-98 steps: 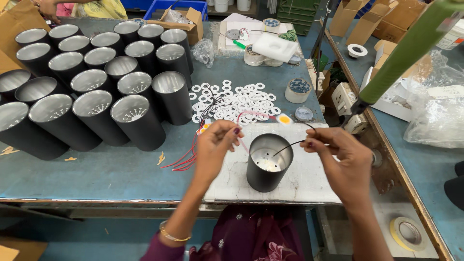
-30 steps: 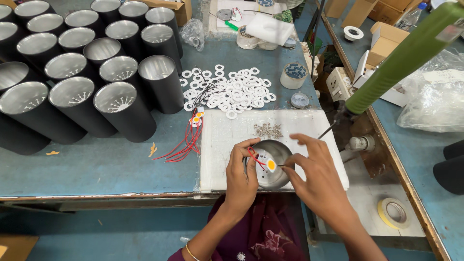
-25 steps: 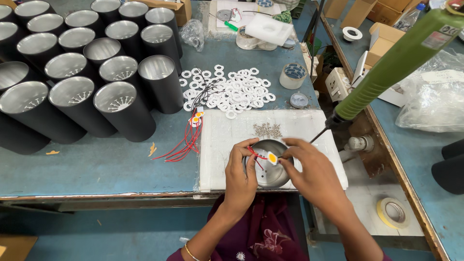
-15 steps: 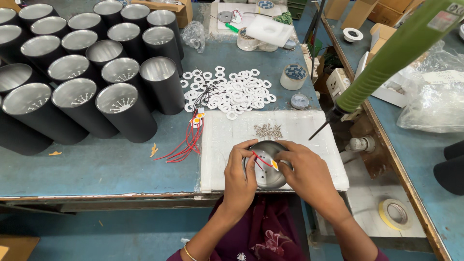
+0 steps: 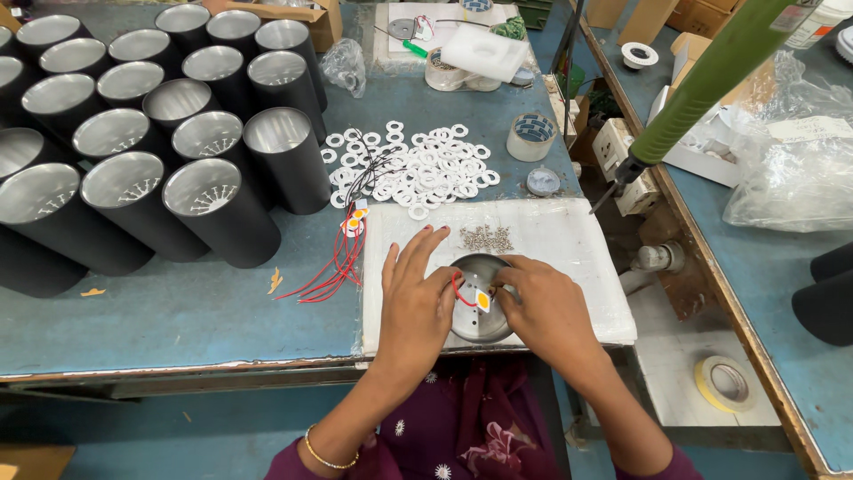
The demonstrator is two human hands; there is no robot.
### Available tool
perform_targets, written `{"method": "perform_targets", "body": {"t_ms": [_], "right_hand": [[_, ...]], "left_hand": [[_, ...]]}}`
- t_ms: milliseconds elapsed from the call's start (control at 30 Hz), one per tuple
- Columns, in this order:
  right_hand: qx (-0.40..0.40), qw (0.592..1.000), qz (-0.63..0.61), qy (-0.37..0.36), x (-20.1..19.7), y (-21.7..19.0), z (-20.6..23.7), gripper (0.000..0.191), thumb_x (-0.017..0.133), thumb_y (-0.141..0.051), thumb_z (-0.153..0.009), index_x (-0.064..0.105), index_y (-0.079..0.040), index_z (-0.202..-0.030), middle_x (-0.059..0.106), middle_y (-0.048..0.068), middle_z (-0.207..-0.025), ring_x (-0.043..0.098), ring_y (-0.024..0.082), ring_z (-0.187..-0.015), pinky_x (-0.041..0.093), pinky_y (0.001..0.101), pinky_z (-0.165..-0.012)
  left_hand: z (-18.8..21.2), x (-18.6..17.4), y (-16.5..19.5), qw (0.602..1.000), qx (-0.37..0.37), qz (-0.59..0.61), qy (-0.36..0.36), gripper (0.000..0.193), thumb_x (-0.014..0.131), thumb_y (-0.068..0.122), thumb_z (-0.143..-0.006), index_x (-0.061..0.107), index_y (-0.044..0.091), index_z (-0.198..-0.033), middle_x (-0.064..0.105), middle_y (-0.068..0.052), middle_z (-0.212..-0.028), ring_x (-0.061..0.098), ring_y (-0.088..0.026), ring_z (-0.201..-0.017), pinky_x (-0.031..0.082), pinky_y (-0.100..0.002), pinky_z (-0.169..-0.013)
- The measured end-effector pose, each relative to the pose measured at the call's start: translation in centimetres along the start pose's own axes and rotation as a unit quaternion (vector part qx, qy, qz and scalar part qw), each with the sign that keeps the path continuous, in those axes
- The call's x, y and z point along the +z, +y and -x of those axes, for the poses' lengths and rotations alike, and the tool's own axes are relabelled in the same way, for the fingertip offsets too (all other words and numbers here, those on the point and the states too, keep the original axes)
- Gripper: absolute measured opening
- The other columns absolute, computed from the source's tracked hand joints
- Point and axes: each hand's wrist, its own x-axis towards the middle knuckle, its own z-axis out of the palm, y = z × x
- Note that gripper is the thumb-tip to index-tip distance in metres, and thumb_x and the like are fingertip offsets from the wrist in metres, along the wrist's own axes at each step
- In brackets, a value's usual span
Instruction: The person assembles LED light fixtures at a workbench. They place LED bulb components and red and black wires into a black cylindrical metal housing, arrange small screw parts inside, and use a green electric screwdriver to fasten components, repeating the cycle for multiple housings.
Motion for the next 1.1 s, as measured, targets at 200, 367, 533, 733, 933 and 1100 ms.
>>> {"method": "perform_targets", "body": {"t_ms": [200, 367, 533, 733, 933, 1100], "right_hand": [[0.017, 1.0, 0.0, -0.014, -0.2, -0.4, 0.1, 0.015, 0.07, -0.013, -0.081, 0.077, -0.007, -0.093, 0.073, 0.007, -0.112, 0.068, 0.033, -0.098, 0.054, 0.0459, -0.08], [0.015, 1.0, -0.008, -0.008, -0.3, -0.8, 0.4, 0.015, 0.07, -0.012, -0.081, 0.076, -0.007, -0.093, 0.073, 0.006, -0.113, 0.068, 0.033, -0.097, 0.055, 0.0458, -0.079], [0.007, 1.0, -0.02, -0.002, -0.1, -0.6, 0.5, 0.016, 0.07, -0.012, -0.08, 0.077, -0.008, -0.094, 0.074, 0.005, -0.113, 0.069, 0.033, -0.097, 0.055, 0.0454, -0.079], [-0.007, 1.0, -0.003, 0.018, 0.2, -0.7, 0.6, 0.013, 0.071, -0.014, -0.081, 0.077, -0.009, -0.091, 0.073, 0.007, -0.113, 0.069, 0.034, -0.099, 0.055, 0.0453, -0.08], [0.001, 1.0, 0.012, -0.006, 0.6, -1.0, 0.5, 0.015, 0.07, -0.011, -0.079, 0.076, -0.008, -0.092, 0.073, 0.006, -0.112, 0.068, 0.034, -0.097, 0.054, 0.0458, -0.079], [-0.01, 0.999, 0.028, -0.023, 1.8, -1.6, 0.4, 0.011, 0.073, -0.012, -0.081, 0.075, -0.007, -0.09, 0.073, 0.006, -0.114, 0.068, 0.036, -0.092, 0.053, 0.0479, -0.075]], "left_hand": [[-0.4, 0.3, -0.4, 1.0, 0.013, -0.011, -0.016, 0.014, 0.07, 0.003, -0.083, 0.077, 0.003, -0.096, 0.055, -0.012, -0.145, 0.043, -0.03, -0.144, 0.021, -0.056, -0.122], [-0.9, 0.3, -0.6, 0.999, -0.002, 0.021, -0.027, 0.009, 0.073, 0.008, -0.084, 0.077, 0.005, -0.092, 0.056, -0.011, -0.145, 0.045, -0.028, -0.143, 0.023, -0.055, -0.121], [-0.7, 0.3, -0.5, 0.999, -0.001, 0.028, -0.028, 0.01, 0.073, 0.01, -0.085, 0.076, 0.005, -0.094, 0.056, -0.011, -0.144, 0.045, -0.029, -0.143, 0.022, -0.055, -0.121], [-0.6, -0.2, -1.0, 0.995, -0.013, 0.063, -0.072, 0.011, 0.075, 0.01, -0.082, 0.074, 0.005, -0.092, 0.057, -0.014, -0.143, 0.047, -0.033, -0.139, 0.026, -0.054, -0.119], [0.2, -0.3, -3.3, 0.987, -0.006, 0.046, -0.154, 0.01, 0.075, 0.009, -0.075, 0.074, 0.009, -0.085, 0.058, -0.019, -0.14, 0.05, -0.037, -0.134, 0.037, -0.052, -0.112], [0.5, 2.1, -4.2, 0.981, 0.011, -0.126, -0.145, 0.011, 0.074, 0.005, -0.07, 0.073, 0.007, -0.08, 0.062, -0.019, -0.123, 0.055, -0.037, -0.124, 0.039, -0.064, -0.099]]}}
